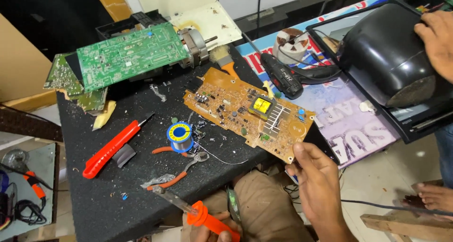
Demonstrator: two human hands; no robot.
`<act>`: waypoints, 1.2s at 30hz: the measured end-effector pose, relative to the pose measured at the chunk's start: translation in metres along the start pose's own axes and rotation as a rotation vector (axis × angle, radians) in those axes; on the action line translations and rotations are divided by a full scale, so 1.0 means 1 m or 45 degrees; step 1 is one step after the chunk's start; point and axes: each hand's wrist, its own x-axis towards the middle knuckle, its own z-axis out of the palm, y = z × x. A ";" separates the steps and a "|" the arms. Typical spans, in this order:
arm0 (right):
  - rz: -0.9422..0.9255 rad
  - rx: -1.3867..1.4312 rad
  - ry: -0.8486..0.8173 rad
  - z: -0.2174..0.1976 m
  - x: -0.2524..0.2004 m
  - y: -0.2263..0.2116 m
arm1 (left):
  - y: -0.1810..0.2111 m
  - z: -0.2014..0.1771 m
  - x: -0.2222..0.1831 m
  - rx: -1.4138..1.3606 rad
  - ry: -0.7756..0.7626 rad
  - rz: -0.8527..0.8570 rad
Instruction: Soldering electronic components onto a circuit board and using pliers to trim wires.
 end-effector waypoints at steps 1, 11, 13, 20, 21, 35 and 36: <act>0.002 0.008 -0.010 0.000 -0.004 0.001 | 0.002 -0.003 0.007 0.281 0.025 0.386; 0.185 -0.017 -0.147 -0.040 0.006 0.023 | 0.029 0.036 -0.031 -0.833 0.162 -0.858; 0.156 0.041 -0.254 -0.038 0.008 0.020 | 0.039 0.038 -0.025 -0.748 0.107 -0.773; 0.298 -0.099 -0.256 -0.021 0.010 0.001 | 0.039 0.044 -0.022 -0.860 0.049 -0.705; 0.295 -0.157 -0.249 -0.015 0.008 -0.006 | 0.044 0.042 -0.020 -0.850 0.032 -0.725; 0.159 0.028 -0.174 0.007 -0.020 -0.013 | 0.043 0.039 -0.023 -0.800 -0.042 -0.701; 0.199 0.003 -0.114 0.019 -0.025 -0.024 | 0.044 0.037 -0.023 -0.746 -0.049 -0.778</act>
